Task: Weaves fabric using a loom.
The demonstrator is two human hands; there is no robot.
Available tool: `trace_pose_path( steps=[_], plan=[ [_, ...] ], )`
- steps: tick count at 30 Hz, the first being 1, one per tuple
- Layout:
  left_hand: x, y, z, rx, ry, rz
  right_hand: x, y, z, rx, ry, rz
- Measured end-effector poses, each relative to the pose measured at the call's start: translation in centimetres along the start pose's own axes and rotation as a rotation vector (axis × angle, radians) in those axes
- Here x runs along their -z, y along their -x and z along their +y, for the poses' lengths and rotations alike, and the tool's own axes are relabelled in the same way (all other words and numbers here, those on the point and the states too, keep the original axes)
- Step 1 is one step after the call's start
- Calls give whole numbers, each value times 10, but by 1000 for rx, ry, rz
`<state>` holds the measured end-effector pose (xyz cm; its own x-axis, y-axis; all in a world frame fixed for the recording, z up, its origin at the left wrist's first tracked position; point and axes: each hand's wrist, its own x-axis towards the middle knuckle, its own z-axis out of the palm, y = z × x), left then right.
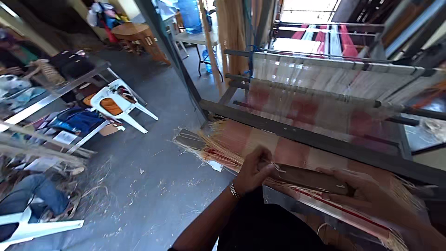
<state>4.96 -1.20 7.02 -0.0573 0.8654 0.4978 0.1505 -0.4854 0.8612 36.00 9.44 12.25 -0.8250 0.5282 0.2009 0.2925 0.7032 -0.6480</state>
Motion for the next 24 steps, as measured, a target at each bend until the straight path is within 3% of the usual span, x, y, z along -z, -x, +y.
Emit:
trace_pose_path(
  steps=[4, 8, 10, 13, 15, 17, 21, 24],
  plan=[
    [-34, 22, -4, 246, 224, 322, -40, 17, 7, -43, -26, 181],
    [-28, 27, -18, 552, 225, 287, -59, 14, 16, -62, -40, 176],
    [-6, 24, -23, 599, 243, 352, -49, 19, 42, -144, -86, 200],
    [49, 24, -25, 569, 219, 544, 1, 57, 121, -523, 190, 549],
    [92, 27, -20, 535, 225, 690, 30, 89, 167, -909, 307, 799],
    [130, 27, -15, 528, 243, 810, 43, 104, 195, -1116, 288, 885],
    [180, 20, -18, 568, 206, 973, 43, 103, 220, -1025, 119, 943],
    [202, 1, -40, 591, 206, 1036, 46, 96, 243, -982, 167, 989]
  ],
)
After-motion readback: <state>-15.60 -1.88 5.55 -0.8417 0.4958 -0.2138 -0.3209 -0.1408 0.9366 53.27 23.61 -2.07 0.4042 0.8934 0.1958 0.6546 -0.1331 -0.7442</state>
